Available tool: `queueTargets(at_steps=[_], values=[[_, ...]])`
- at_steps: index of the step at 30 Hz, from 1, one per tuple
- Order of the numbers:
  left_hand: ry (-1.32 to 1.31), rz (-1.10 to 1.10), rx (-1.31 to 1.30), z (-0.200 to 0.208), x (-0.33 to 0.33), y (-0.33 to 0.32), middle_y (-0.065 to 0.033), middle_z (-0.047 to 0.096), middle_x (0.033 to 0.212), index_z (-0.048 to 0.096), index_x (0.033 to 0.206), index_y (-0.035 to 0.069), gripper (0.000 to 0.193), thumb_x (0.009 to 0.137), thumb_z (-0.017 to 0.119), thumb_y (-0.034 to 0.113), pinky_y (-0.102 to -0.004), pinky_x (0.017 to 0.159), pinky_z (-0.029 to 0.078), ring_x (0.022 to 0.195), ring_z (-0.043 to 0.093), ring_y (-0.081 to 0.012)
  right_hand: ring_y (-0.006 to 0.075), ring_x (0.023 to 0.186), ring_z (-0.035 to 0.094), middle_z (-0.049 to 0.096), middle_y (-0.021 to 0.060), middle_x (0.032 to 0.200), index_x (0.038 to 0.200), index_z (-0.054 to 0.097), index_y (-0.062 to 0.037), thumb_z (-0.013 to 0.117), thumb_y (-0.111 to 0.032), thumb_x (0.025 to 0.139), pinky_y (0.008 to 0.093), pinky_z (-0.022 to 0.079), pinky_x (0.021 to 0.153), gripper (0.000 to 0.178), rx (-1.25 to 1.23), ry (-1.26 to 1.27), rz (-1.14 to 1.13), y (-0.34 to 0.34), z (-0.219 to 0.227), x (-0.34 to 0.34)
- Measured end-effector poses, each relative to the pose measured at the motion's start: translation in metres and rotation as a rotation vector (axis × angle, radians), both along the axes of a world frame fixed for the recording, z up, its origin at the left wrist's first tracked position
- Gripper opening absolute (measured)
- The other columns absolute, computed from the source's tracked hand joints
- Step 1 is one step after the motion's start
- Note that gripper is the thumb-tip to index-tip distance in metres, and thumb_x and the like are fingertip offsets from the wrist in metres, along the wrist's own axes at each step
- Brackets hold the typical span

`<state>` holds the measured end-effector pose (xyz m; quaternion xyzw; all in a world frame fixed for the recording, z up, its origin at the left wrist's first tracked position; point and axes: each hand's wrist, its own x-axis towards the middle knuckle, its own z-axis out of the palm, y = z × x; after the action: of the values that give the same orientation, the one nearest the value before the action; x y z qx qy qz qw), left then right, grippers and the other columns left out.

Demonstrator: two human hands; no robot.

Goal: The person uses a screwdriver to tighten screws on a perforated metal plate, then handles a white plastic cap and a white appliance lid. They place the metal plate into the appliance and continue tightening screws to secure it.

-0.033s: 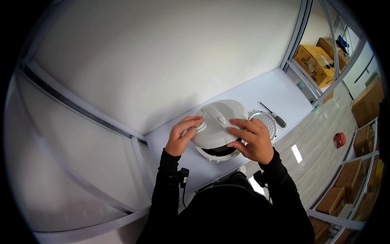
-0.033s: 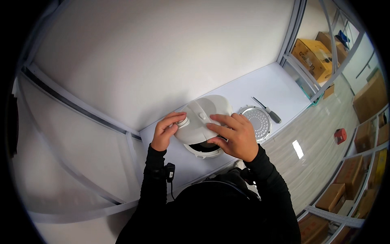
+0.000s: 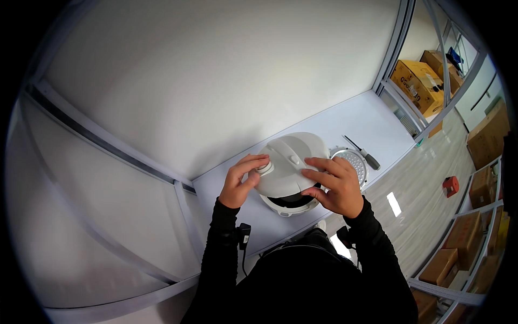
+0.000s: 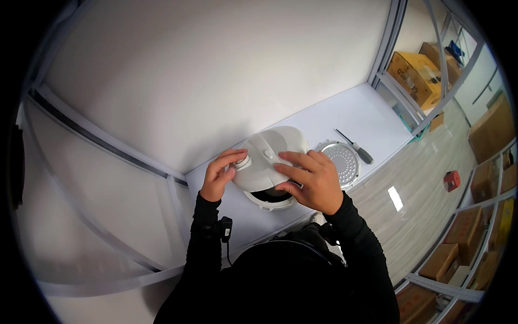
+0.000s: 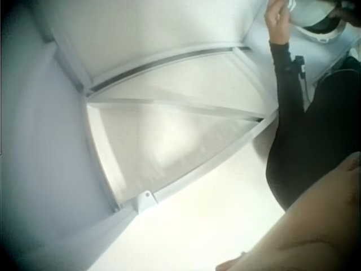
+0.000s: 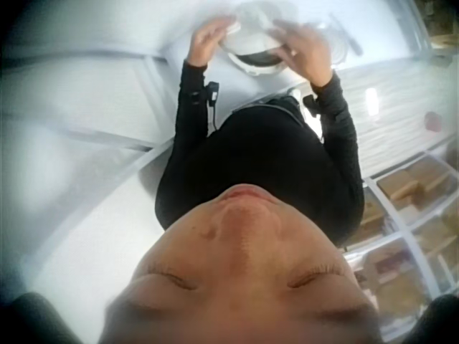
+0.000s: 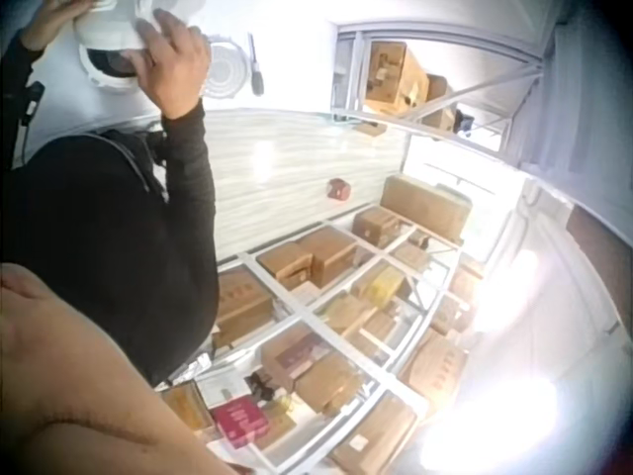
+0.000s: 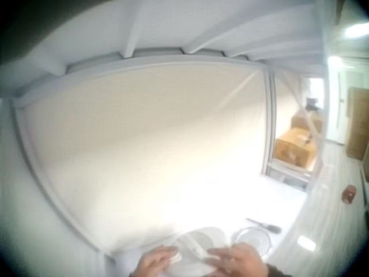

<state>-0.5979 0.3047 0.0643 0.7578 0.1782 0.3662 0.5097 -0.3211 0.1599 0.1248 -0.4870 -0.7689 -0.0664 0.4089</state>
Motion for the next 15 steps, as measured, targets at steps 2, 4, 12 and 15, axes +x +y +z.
queueTargets(at_steps=[2,4,12,15], values=[[-0.021,-0.013,0.1,0.004,0.0,-0.003,-0.0181,0.063,0.145,0.065,0.143,0.001,0.054,0.093,0.074,0.02,-0.0425,0.118,0.041,0.137,0.058,-0.0336,0.0251,0.079,0.063,0.074,0.0069,0.128,0.115,0.079,-0.0124,0.092,-0.035,0.074,0.0371,0.051,0.072,0.049,-0.005,0.008,-0.007,0.001,0.002,0.001],[-0.02,-0.002,0.173,0.013,0.001,-0.012,-0.0189,0.059,0.149,0.059,0.15,0.002,0.069,0.089,0.08,0.028,-0.0447,0.12,0.039,0.139,0.056,-0.0354,0.0267,0.084,0.067,0.074,0.0083,0.128,0.116,0.078,-0.0113,0.093,-0.035,0.074,0.0374,0.053,0.075,0.05,-0.016,0.022,-0.028,0.004,0.004,0.002],[0.013,0.201,0.231,0.009,0.01,-0.006,-0.0207,0.058,0.147,0.056,0.15,-0.003,0.082,0.095,0.078,0.053,-0.0427,0.115,0.044,0.136,0.057,-0.034,0.0364,0.098,0.069,0.062,0.0188,0.128,0.127,0.067,-0.0047,0.094,-0.031,0.079,0.0409,0.057,0.08,0.061,0.051,0.279,-0.166,0.029,0.019,-0.011],[-0.077,0.281,0.174,0.005,0.014,-0.005,-0.0186,0.061,0.144,0.057,0.149,-0.004,0.08,0.098,0.074,0.056,-0.0413,0.114,0.045,0.133,0.059,-0.0303,0.0396,0.102,0.067,0.061,0.0214,0.123,0.126,0.066,-0.0012,0.088,-0.022,0.085,0.0425,0.056,0.083,0.05,0.012,0.353,-0.155,0.028,0.021,-0.02]])
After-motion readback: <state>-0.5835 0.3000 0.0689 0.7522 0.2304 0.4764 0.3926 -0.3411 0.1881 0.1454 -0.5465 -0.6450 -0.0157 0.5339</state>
